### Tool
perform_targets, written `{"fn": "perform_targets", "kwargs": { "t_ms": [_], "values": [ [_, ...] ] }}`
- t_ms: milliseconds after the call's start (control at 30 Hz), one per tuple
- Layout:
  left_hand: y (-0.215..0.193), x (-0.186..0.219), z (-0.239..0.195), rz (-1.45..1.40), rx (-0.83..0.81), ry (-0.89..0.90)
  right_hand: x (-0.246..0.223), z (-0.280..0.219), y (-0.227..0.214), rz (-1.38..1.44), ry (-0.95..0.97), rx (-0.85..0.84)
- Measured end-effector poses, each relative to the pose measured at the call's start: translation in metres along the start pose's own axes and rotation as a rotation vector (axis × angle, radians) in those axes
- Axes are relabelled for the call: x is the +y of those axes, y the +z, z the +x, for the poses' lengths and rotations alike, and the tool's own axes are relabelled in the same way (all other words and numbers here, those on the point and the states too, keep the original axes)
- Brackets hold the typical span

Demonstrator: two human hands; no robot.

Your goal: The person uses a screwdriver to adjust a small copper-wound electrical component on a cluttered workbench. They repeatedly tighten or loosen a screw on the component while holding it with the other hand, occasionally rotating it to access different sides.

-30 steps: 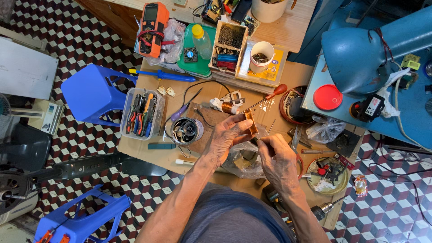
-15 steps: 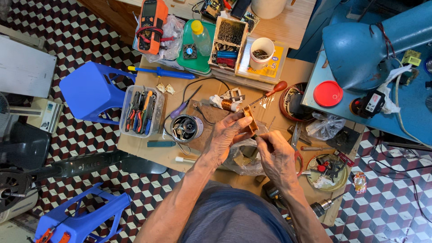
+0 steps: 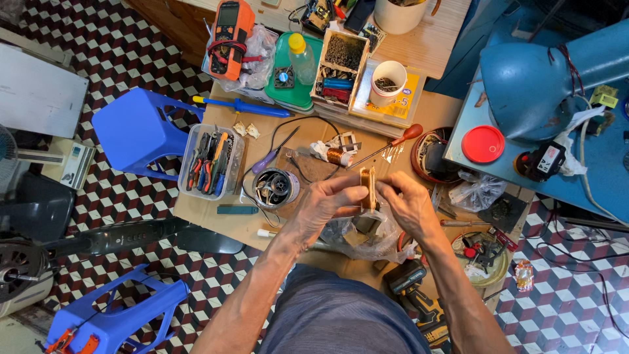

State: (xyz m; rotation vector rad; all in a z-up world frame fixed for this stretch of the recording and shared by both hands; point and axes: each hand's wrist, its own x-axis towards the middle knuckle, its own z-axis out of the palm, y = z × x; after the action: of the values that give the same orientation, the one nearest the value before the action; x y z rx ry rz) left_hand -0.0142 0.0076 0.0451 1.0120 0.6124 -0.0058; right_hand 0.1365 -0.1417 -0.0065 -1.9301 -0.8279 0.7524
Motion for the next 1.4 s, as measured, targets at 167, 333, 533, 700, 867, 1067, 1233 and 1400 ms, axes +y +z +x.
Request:
{"fn": "perform_targets", "kwargs": {
  "t_ms": [167,333,533,700,867,1067,1233,1400],
  "values": [
    [-0.004,0.002,-0.013,0.064,-0.028,0.053,-0.04,0.03,-0.019,-0.123,-0.271,0.051],
    [-0.01,-0.016,-0.008,0.173,0.019,0.142,-0.078,0.026,-0.034,-0.23,-0.349,0.077],
    [-0.015,-0.027,0.002,0.227,0.094,0.175,-0.099,0.001,-0.041,-0.293,-0.388,0.098],
    [-0.01,-0.02,0.005,0.314,0.162,0.19,-0.106,-0.017,-0.036,-0.31,-0.405,0.146],
    [-0.007,-0.018,0.004,0.543,0.188,0.31,-0.105,-0.028,-0.033,-0.252,-0.333,0.209],
    [-0.006,-0.021,0.007,0.626,0.265,0.474,-0.104,-0.045,-0.024,-0.241,-0.285,0.199],
    [-0.008,-0.02,0.008,0.717,0.293,0.646,-0.091,-0.055,-0.014,-0.134,-0.184,0.214],
    [-0.001,-0.018,0.019,0.823,0.327,0.731,-0.071,-0.057,-0.002,-0.122,-0.115,0.25]
  ]
}}
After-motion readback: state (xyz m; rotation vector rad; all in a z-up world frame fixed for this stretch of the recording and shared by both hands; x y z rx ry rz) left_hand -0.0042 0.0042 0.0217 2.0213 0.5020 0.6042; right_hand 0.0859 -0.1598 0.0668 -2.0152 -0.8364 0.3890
